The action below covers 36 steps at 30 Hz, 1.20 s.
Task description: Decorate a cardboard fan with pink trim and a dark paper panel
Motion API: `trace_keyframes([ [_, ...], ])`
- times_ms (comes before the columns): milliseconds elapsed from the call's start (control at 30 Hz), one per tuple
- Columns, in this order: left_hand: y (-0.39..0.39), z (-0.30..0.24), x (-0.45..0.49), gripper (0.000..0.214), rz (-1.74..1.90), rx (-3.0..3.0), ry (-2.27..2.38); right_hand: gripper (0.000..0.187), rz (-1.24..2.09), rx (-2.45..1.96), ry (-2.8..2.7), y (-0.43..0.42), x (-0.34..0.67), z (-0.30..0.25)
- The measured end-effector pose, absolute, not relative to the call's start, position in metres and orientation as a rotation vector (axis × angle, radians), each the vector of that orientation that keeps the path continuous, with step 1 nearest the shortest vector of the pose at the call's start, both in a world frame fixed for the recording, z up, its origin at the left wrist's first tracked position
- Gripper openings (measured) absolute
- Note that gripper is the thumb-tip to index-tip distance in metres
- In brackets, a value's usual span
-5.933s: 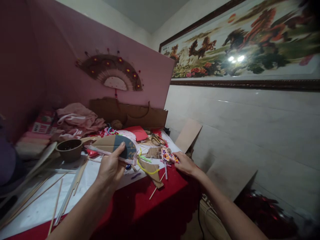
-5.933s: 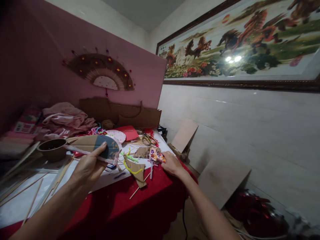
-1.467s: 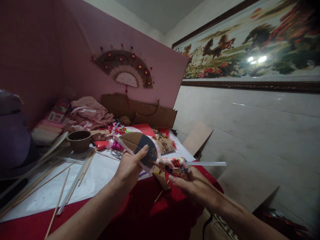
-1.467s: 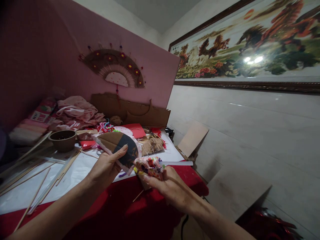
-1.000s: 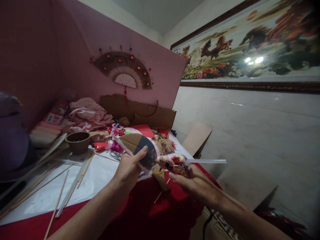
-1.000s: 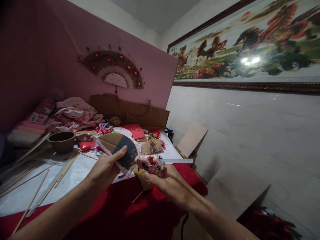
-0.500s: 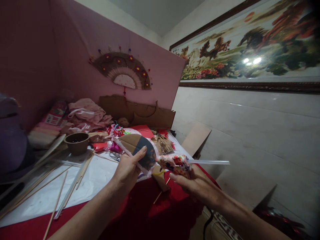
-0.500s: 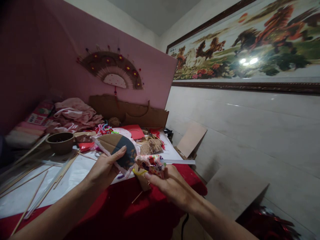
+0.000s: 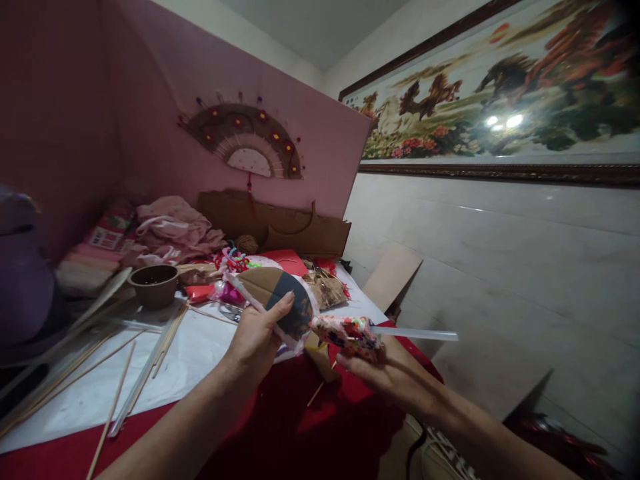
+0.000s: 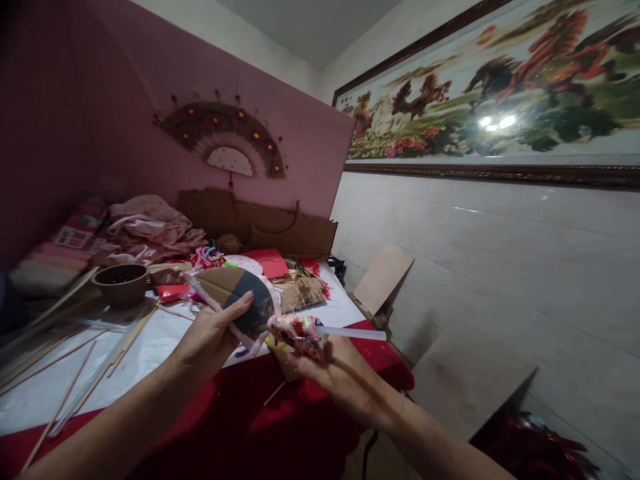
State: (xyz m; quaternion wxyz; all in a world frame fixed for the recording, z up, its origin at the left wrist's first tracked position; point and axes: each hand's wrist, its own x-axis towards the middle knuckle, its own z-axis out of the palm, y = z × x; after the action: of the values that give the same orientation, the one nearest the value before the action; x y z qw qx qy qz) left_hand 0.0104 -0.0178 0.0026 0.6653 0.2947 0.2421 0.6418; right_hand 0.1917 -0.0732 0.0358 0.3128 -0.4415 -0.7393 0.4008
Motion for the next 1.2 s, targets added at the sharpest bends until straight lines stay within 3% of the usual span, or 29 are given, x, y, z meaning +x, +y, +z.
trace_keyframes([
  [633, -0.016, 0.0, 0.009, 0.024, 1.431, 0.678, 0.54, 0.017, 1.003, -1.222, -1.957, -0.071, 0.193, 0.035],
  [1033, -0.017, -0.003, 0.009, 0.024, 1.375, 0.729, 0.548, 0.03, 1.051, -1.265, -1.904, -0.072, 0.193, 0.043],
  [1200, -0.019, -0.001, 0.009, 0.023, 1.349, 0.745, 0.541, 0.026, 1.01, -1.242, -1.916, -0.068, 0.196, 0.038],
])
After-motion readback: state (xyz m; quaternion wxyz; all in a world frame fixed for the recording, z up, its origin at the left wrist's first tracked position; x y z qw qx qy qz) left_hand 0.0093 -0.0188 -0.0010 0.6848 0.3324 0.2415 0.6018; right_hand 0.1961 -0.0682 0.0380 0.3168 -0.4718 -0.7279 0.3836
